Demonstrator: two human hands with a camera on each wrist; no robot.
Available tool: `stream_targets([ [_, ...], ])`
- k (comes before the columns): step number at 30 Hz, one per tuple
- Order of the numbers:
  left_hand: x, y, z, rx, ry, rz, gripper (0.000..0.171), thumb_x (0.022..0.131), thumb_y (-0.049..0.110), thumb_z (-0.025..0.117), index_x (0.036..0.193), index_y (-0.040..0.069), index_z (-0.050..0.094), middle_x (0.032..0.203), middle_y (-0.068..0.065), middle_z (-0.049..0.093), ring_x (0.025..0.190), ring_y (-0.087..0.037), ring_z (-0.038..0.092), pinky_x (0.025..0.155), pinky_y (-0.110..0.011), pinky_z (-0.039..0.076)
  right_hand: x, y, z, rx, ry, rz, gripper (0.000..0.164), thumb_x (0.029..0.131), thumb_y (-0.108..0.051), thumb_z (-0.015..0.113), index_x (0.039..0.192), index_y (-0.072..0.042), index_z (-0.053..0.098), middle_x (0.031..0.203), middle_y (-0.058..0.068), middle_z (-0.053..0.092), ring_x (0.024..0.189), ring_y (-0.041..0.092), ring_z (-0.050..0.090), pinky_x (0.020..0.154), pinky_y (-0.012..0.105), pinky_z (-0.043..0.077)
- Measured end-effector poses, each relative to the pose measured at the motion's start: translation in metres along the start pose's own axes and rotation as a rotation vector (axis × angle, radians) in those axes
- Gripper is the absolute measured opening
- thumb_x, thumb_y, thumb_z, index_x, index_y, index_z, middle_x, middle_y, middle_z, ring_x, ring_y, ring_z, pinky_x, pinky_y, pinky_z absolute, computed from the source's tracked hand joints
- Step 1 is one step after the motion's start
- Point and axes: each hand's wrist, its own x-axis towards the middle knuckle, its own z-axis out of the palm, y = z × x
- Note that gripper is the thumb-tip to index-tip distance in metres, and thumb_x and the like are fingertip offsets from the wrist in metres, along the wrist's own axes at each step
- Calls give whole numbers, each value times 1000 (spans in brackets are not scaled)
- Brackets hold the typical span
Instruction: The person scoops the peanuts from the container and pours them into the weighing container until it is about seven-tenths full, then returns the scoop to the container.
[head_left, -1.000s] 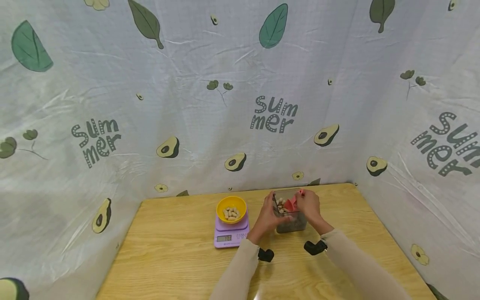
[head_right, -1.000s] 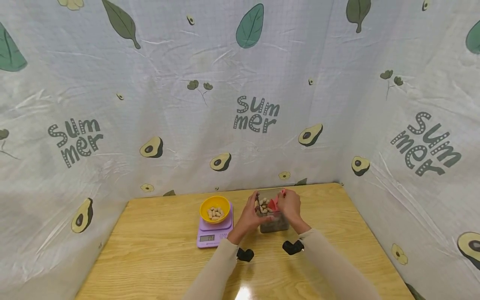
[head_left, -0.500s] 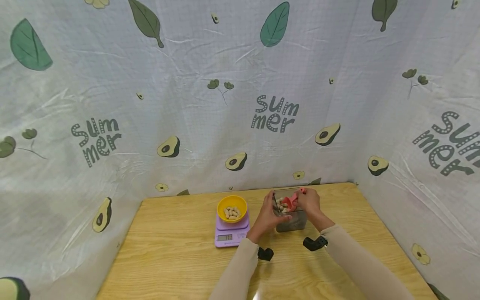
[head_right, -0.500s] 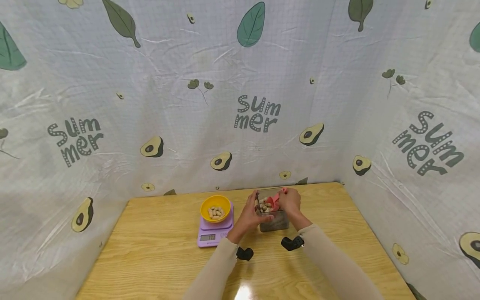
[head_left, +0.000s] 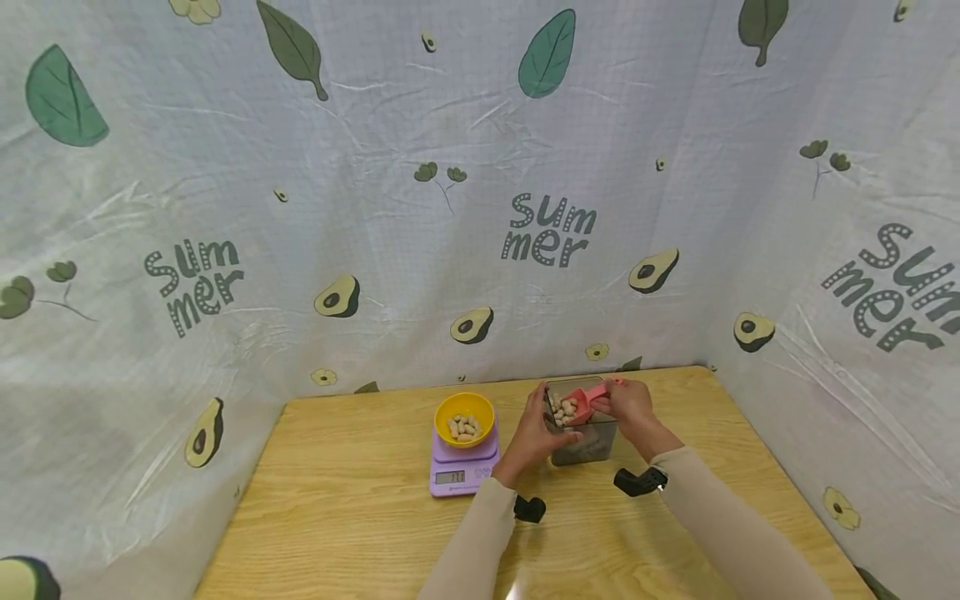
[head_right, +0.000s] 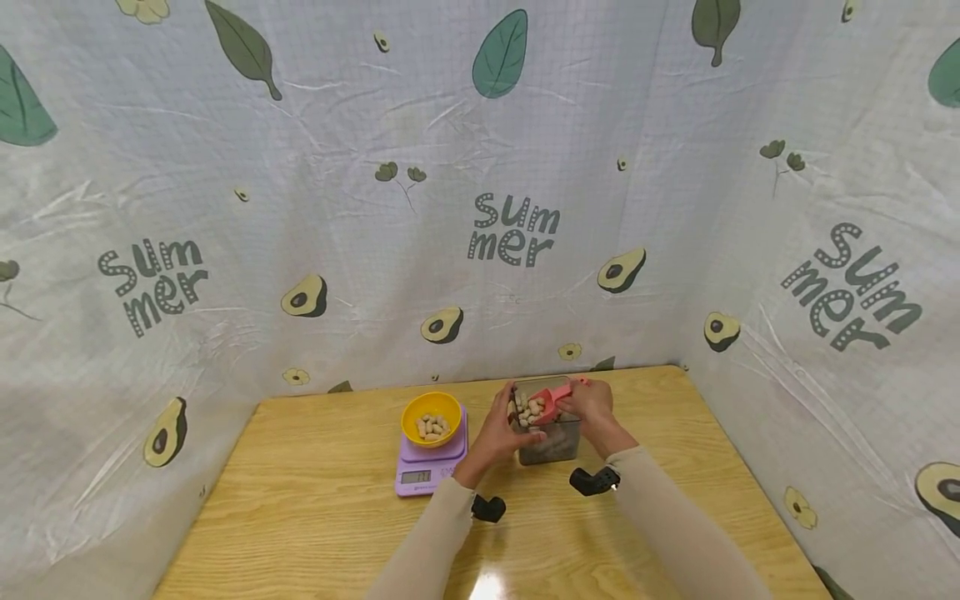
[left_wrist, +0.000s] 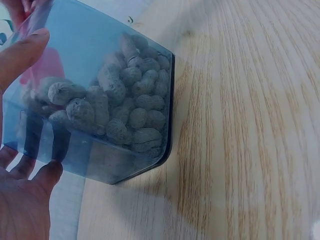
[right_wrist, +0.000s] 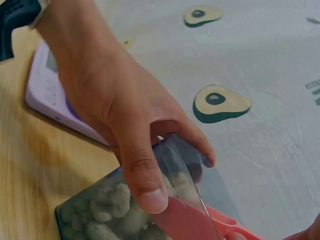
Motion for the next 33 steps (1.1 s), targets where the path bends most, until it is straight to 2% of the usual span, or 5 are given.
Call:
stream_targets([
  [9,-2,3,-2,-11,6,-13,109,78,39,82,159,15,12,163,-10,19,147,-34,31,117,-54,33,-1,0,-2,56,-51,12,46,106,-13,39,141,16,37,80,4,68,72,9,72,84,32,59],
  [17,-2,3,-1,3,-2,-17,108,78,40,82,159,19,12,164,-8,19,147,-34,31,117,-54,33,-1,1,-10,150,-43,41,47,106,-12,36,145,14,31,78,3,67,69,8,72,79,26,59],
  [24,-2,4,-1,2,-1,-20,109,78,41,82,158,17,12,164,-9,19,146,-35,32,116,-54,34,2,-1,-6,74,-57,17,45,106,-14,38,142,14,36,82,3,67,73,8,72,84,30,59],
  [30,-1,3,-2,10,-2,-24,108,79,42,81,159,20,12,164,-9,18,146,-35,32,116,-53,35,2,1,-9,164,-34,50,44,106,-13,37,141,14,36,79,5,65,68,9,72,81,27,59],
  [33,-1,5,-1,9,-13,-33,108,79,43,81,159,20,11,164,-8,17,146,-35,32,115,-53,35,0,1,-5,136,-21,35,45,106,-13,37,142,14,36,83,6,65,71,9,72,85,30,58],
])
